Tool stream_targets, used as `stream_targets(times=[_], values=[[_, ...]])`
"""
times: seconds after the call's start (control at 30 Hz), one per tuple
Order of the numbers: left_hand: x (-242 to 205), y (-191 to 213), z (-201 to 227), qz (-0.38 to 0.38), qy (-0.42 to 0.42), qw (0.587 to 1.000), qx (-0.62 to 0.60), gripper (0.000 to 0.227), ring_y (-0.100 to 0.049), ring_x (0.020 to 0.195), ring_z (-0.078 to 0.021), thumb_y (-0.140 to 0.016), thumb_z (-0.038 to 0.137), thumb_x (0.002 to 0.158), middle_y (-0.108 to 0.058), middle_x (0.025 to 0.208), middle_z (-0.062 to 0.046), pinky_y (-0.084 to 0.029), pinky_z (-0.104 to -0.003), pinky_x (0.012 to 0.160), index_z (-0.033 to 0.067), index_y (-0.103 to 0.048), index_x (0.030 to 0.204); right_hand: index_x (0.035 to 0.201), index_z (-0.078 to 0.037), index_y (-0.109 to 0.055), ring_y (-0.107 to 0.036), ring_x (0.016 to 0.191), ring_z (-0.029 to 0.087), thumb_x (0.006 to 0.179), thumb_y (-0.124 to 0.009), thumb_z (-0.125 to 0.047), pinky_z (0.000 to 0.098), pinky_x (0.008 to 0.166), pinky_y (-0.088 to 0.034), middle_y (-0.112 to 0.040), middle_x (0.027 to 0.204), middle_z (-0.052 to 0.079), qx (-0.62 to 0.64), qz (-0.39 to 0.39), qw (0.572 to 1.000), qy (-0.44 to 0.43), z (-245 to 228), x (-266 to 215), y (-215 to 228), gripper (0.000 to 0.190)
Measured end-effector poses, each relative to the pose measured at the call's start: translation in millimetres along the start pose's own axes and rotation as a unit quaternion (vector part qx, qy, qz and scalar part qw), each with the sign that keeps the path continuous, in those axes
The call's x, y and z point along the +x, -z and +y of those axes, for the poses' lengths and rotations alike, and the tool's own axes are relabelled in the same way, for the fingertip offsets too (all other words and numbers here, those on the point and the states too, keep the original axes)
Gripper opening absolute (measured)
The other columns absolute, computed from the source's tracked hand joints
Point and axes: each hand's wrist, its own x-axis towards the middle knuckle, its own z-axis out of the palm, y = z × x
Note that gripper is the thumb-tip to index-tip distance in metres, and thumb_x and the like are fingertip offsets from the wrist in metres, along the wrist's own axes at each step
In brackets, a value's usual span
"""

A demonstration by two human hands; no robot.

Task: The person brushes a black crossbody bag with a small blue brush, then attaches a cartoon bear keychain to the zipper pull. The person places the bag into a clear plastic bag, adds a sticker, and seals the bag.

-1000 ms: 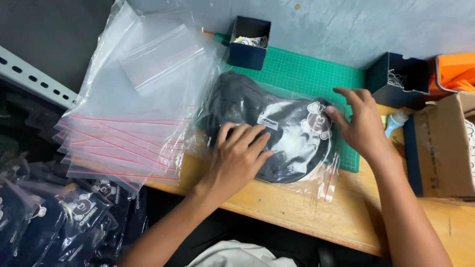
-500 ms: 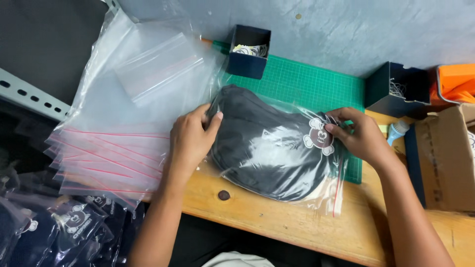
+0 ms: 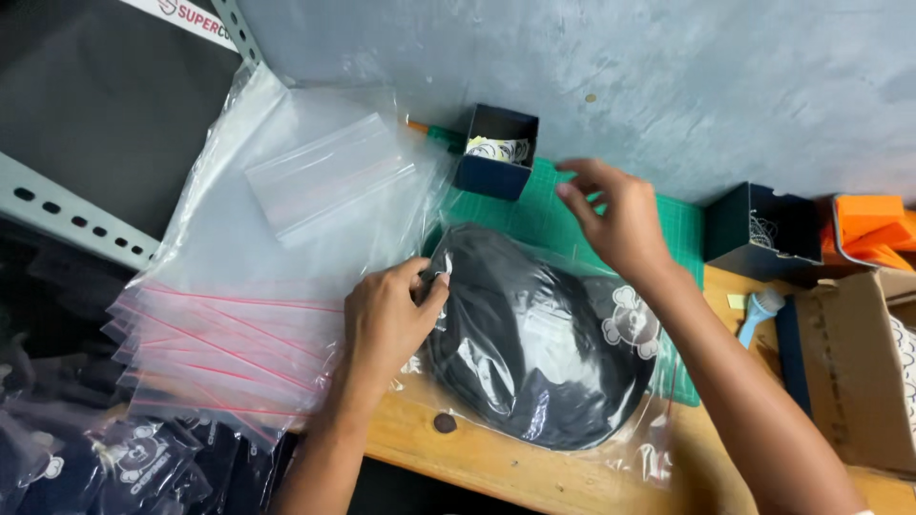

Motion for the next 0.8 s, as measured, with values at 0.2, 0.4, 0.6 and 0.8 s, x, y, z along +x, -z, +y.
stream_targets(times=[0.2,0.4,0.6,0.8], values=[[1.5,2.5,3.2,0.117,-0.116,0.986,-0.003,0.046,-0.070,0.096,-0.0375,-0.074,0.032,0.091,-0.065,0.108,-0.011,-0.059,-0.051,0.077,0.0068,-0.066,0.129,0.107,-0.008,-0.072,-0.073,0.075,0.033,0.090,-0.075,-0.009,0.0470,0.067,-0.058,-0.071,0.081,0.010,-0.122,-0.039,0.988,0.085,-15.5,29.2,-28.7,0.017],[-0.5,5.1,22.8,0.158,-0.219,0.953,-0.136,0.098,-0.044,0.137,-0.0513,-0.088,0.025,0.080,-0.040,0.154,-0.030,-0.039,-0.059,0.111,-0.0026,-0.034,0.157,0.100,-0.010,-0.075,-0.068,0.069,0.029,0.097,-0.069,-0.010,0.0378,0.065,-0.056,-0.064,0.079,0.006,-0.105,0.063,0.962,0.246,-54.5,-37.3,9.3,0.007],[-12.5,16.1,32.3,0.094,-0.303,0.931,-0.180,0.091,-0.046,0.147,-0.0369,-0.084,0.036,0.083,-0.043,0.155,-0.021,-0.037,-0.045,0.125,-0.0003,-0.032,0.148,0.109,-0.001,-0.068,-0.058,0.069,0.027,0.101,-0.056,-0.003,0.0372,0.060,-0.041,-0.062,0.085,0.012,-0.040,-0.032,0.960,0.274,-93.9,-82.6,47.5,0.015],[-12.7,12.7,35.2,0.138,-0.333,0.922,-0.145,0.072,-0.061,0.132,-0.0350,-0.086,0.035,0.082,-0.059,0.140,-0.022,-0.043,-0.043,0.111,0.0005,-0.049,0.133,0.112,-0.005,-0.071,-0.070,0.095,0.029,0.094,-0.063,-0.005,0.0371,0.078,-0.056,-0.067,0.112,0.017,0.004,-0.052,0.979,0.197,-98.7,-80.0,57.4,0.020]])
